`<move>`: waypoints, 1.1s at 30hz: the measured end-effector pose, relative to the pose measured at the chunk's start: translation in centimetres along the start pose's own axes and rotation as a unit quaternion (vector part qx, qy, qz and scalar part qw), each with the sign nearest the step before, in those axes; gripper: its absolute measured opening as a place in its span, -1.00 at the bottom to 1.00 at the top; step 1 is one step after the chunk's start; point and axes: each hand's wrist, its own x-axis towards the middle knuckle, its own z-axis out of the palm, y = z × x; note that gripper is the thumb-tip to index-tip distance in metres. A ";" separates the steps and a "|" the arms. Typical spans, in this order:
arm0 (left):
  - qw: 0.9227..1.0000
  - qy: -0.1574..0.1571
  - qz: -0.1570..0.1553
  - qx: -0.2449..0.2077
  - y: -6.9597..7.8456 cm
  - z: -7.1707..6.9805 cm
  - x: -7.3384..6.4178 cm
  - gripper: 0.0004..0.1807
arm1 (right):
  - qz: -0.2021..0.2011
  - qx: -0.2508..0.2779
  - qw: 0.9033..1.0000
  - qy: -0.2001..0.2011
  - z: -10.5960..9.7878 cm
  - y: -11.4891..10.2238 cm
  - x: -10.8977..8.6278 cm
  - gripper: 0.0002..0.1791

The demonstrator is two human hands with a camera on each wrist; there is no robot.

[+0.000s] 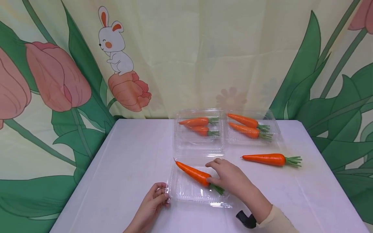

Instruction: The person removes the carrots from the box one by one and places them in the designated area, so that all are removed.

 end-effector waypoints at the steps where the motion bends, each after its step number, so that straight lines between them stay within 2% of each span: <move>1: 1.000 0.000 0.001 0.000 0.0 0.0 0.0 -0.56 | 0.004 0.005 1.000 -0.006 0.1 -0.1 0.1 -0.47; 7: 1.000 -0.003 0.003 -0.002 -0.1 0.0 0.0 -0.56 | 0.021 0.025 0.999 -0.031 0.6 -0.3 0.2 -0.46; 20: 1.000 -0.006 0.010 -0.007 0.0 0.0 -0.2 -0.55 | 0.018 0.060 0.995 -0.073 1.6 -0.3 0.5 -0.50; 33: 1.000 -0.012 0.018 -0.013 0.0 0.0 -0.4 -0.57 | -0.020 0.055 0.995 -0.075 2.0 0.2 0.9 -0.48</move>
